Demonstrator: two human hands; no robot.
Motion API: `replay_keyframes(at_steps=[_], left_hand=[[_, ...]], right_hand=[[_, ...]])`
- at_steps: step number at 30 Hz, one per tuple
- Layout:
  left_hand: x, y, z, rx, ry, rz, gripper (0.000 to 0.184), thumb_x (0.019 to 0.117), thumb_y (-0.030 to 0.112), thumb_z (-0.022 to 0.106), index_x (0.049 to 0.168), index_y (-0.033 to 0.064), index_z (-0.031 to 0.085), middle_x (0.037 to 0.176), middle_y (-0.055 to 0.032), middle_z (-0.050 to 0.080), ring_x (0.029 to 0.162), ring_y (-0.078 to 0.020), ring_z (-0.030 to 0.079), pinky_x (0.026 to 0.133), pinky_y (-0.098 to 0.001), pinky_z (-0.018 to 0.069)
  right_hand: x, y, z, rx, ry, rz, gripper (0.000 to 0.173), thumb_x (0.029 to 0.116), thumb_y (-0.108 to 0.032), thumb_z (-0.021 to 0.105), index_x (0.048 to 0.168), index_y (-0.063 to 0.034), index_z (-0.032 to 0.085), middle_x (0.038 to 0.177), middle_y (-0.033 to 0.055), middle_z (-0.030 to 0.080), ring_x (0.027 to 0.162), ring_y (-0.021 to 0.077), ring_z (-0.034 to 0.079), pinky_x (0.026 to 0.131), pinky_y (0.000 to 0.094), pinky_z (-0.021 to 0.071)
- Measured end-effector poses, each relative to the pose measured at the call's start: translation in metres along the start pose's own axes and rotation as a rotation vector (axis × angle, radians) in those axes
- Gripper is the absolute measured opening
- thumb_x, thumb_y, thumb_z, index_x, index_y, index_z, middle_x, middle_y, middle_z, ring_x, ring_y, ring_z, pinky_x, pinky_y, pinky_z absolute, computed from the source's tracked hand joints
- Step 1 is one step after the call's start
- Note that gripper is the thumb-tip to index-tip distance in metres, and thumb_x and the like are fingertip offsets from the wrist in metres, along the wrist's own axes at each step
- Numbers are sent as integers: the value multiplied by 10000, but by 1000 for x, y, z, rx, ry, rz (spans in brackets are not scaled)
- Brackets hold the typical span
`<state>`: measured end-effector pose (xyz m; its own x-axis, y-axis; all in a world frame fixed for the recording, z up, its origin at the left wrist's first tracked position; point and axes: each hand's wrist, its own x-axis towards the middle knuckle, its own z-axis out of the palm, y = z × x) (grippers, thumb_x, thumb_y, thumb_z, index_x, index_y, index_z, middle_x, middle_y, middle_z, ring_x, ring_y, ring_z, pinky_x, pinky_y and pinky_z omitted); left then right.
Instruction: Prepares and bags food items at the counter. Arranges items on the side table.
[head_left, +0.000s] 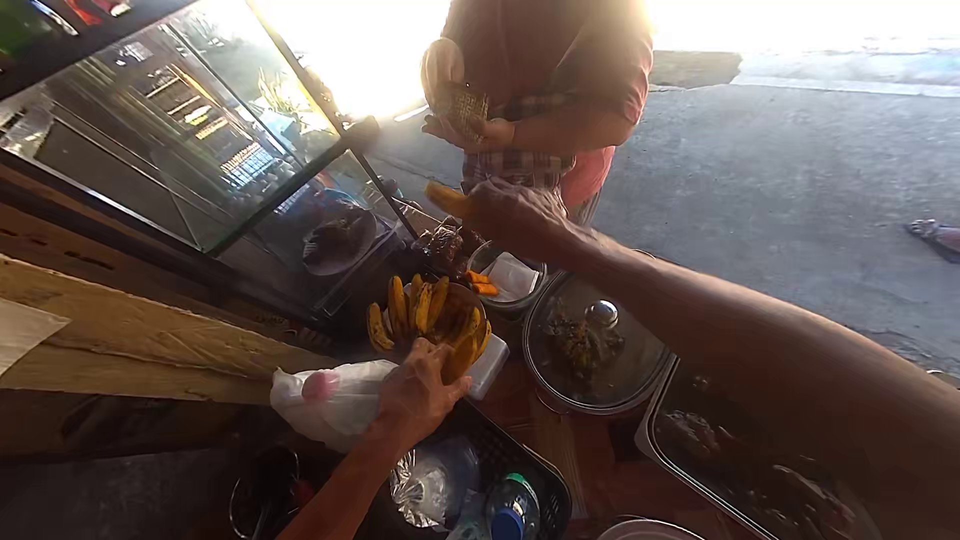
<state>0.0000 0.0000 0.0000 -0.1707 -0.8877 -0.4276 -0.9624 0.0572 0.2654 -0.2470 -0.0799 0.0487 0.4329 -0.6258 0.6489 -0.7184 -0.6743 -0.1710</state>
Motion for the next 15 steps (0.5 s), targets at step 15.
replay_keyframes(at_steps=[15], left_hand=[[-72,-45,-1,-1021,423,352,511,876,339,811,1168,-37,626,923,-44,693,647,-70,640,576,-221,576]], right_hand=[[-62,-141,73,1741,-420,670,782,775,-652,806,1293,-123,554,984,92,722,742,189,732,561,296,619]])
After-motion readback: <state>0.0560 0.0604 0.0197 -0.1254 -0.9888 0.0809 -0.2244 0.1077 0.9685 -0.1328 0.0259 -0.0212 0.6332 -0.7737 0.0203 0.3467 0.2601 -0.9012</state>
